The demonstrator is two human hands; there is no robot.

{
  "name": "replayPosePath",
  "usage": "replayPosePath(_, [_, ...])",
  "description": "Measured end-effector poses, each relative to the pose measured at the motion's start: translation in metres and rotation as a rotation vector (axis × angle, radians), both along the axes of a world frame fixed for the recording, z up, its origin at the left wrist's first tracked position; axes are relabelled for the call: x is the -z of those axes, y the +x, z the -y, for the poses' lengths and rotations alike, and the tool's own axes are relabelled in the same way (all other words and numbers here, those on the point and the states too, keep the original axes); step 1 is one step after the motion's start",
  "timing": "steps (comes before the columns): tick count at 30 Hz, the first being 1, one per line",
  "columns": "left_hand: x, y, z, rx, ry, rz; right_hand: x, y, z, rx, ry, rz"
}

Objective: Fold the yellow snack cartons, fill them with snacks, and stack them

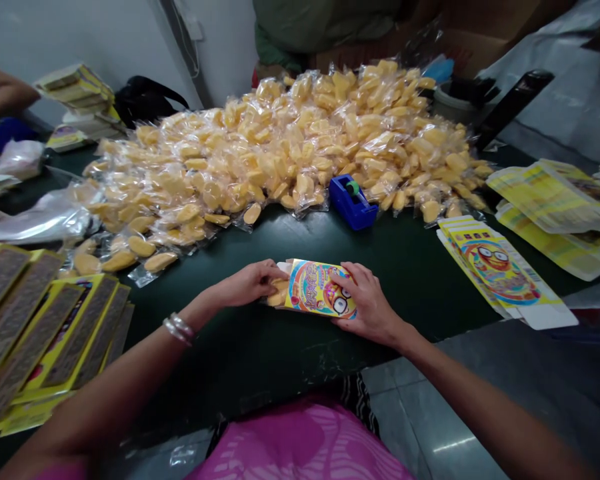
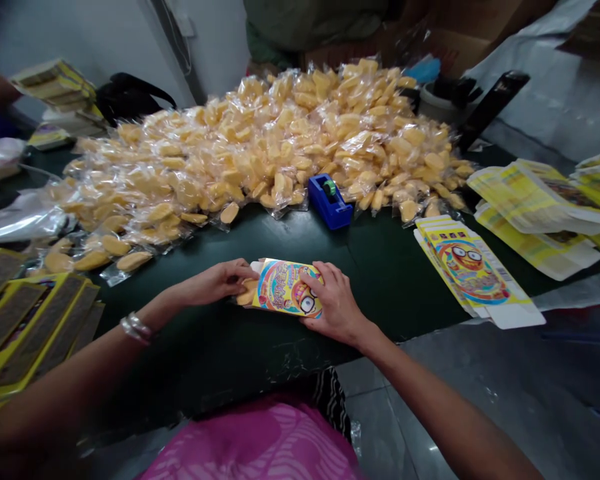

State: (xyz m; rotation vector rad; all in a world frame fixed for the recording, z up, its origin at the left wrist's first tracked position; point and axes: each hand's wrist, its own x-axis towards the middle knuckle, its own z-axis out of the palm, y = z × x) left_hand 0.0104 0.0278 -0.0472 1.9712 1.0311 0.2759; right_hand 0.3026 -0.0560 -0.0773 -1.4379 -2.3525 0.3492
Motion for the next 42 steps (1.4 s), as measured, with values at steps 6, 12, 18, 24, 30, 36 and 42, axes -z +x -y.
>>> replayPosePath(6, [-0.001,0.013,0.000,-0.107,-0.018,0.066,0.005,0.001,0.000,-0.005,0.044,-0.003])
replayPosePath(12, [-0.018,0.002,0.031,-0.387,-0.162,0.201,0.006,-0.002,0.000,0.003,0.079,-0.015])
replayPosePath(18, [-0.003,0.043,0.020,-0.387,-0.776,0.612,0.014,-0.008,0.002,0.050,0.155,-0.053])
replayPosePath(24, [-0.004,0.056,0.009,-0.265,-0.764,0.561,-0.033,-0.012,0.001,0.059,-0.077,-0.026])
replayPosePath(30, [-0.061,0.035,0.021,0.053,-0.379,0.290,-0.054,-0.035,-0.009,-0.052,-0.484,-0.722])
replayPosePath(36, [-0.049,0.004,0.071,-0.735,0.032,0.474,-0.019,-0.075,0.020,0.215,-0.460,-1.245])
replayPosePath(42, [-0.008,0.010,0.112,-0.920,-0.261,0.709,-0.019,-0.083,0.055,0.283,-0.521,-1.281])
